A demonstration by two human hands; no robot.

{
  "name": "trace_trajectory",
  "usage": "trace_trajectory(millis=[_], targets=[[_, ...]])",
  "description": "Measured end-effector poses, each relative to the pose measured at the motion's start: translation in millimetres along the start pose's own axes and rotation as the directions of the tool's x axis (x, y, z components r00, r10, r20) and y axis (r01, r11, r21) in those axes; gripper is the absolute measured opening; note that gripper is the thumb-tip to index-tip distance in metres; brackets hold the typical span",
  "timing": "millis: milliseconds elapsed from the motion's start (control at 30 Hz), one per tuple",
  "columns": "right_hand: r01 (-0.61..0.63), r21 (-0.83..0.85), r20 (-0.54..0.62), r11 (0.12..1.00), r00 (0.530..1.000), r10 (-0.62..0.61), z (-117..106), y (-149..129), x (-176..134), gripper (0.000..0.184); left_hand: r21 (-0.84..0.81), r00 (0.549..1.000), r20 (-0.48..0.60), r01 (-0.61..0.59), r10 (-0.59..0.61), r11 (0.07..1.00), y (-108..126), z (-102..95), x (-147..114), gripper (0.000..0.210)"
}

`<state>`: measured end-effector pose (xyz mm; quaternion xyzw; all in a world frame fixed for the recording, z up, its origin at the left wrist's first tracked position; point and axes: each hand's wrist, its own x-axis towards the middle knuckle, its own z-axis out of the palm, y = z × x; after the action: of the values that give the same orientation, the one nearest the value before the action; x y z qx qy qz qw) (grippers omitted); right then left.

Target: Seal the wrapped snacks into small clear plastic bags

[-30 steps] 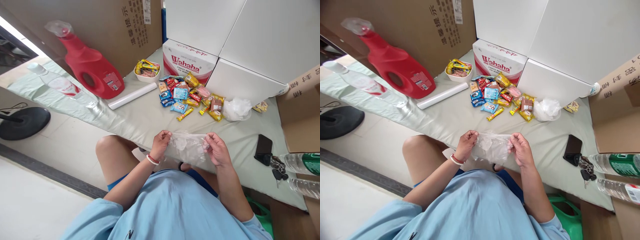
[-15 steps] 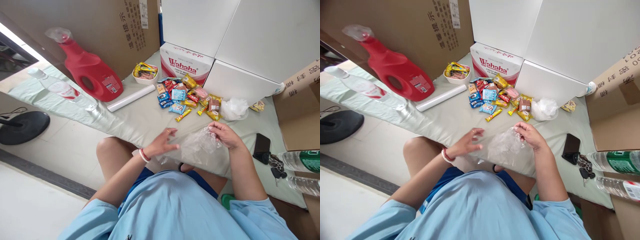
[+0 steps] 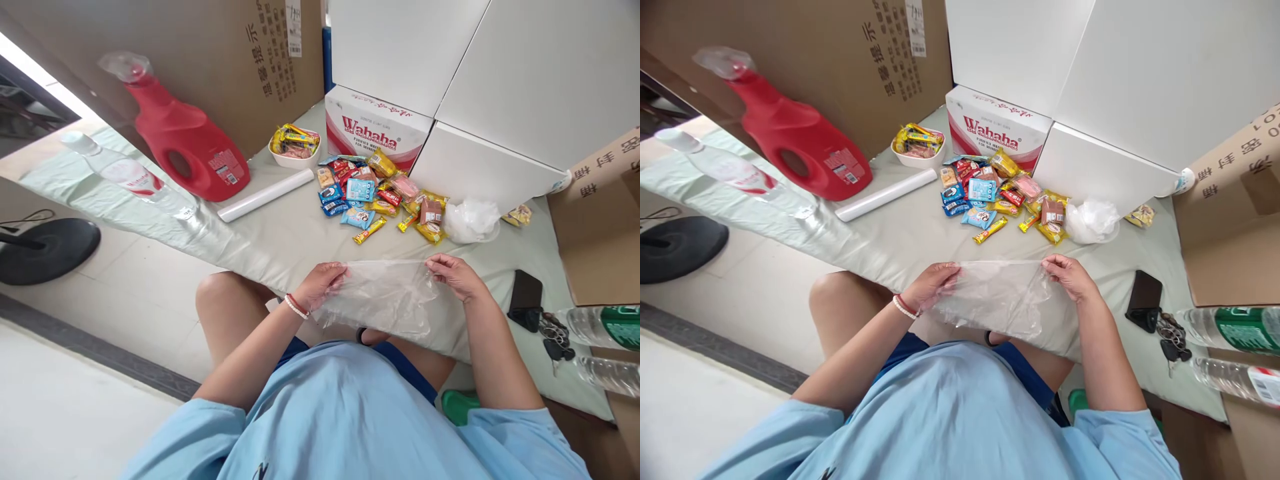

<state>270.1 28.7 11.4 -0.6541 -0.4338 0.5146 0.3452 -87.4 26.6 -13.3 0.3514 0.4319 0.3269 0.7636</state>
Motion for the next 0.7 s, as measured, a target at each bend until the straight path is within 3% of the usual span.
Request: trace_trajectory(millis=[33,100,133,200,267,333,400,467,533,600,700], targets=[[0.041,-0.092,-0.109,0.995,0.993,-0.051,0.3,4.2,3.6,0.044,0.03,0.999,0.022,0.029,-0.03,0.999,1.4,-2.4,-1.6,0.043],[0.141,-0.224,-0.291,0.964,0.935,-0.204,4.2,10.1,7.2,0.044,0.093,0.998,-0.003,0.06,-0.06,0.994,0.5,-4.6,-3.0,0.052],[0.192,-0.263,-0.326,0.946,0.905,-0.274,7.6,11.5,7.0,0.044,0.128,0.997,-0.02,0.079,-0.077,0.989,-1.0,-4.6,-3.1,0.057],[0.277,-0.31,-0.289,0.909,0.884,-0.368,17.4,11.0,4.5,0.044,0.226,0.992,-0.009,0.121,-0.122,0.967,-3.4,-2.9,-3.2,0.069],[0.346,-0.382,-0.185,0.857,0.88,-0.437,30.5,6.0,2.7,0.044,0.349,0.988,0.065,0.108,-0.139,0.931,-3.2,0.9,-4.6,0.08],[0.454,-0.482,-0.014,0.749,0.851,-0.524,45.3,-2.9,6.2,0.045,0.487,0.984,0.144,0.022,-0.105,0.873,0.6,6.0,-8.1,0.087],[0.589,-0.509,0.233,0.627,0.796,-0.558,60.0,-14.1,16.1,0.053,0.601,0.973,0.225,-0.101,-0.046,0.793,6.6,11.0,-12.9,0.091],[0.681,-0.434,0.492,0.59,0.728,-0.478,73.5,-26.0,30.7,0.067,0.675,0.947,0.321,-0.223,-0.007,0.703,12.2,14.6,-18.0,0.09],[0.671,-0.303,0.709,0.676,0.633,-0.311,85.2,-37.9,46.6,0.077,0.713,0.908,0.418,-0.344,0.024,0.611,15.6,16.5,-22.9,0.084],[0.579,-0.195,0.833,0.792,0.524,-0.178,95.2,-48.9,60.2,0.078,0.742,0.873,0.485,-0.437,0.044,0.509,16.5,17.4,-28.1,0.077],[0.475,-0.103,0.869,0.874,0.47,-0.153,106.9,-61.4,71.5,0.073,0.759,0.833,0.55,-0.527,0.055,0.383,15.5,18.8,-36.6,0.067]])
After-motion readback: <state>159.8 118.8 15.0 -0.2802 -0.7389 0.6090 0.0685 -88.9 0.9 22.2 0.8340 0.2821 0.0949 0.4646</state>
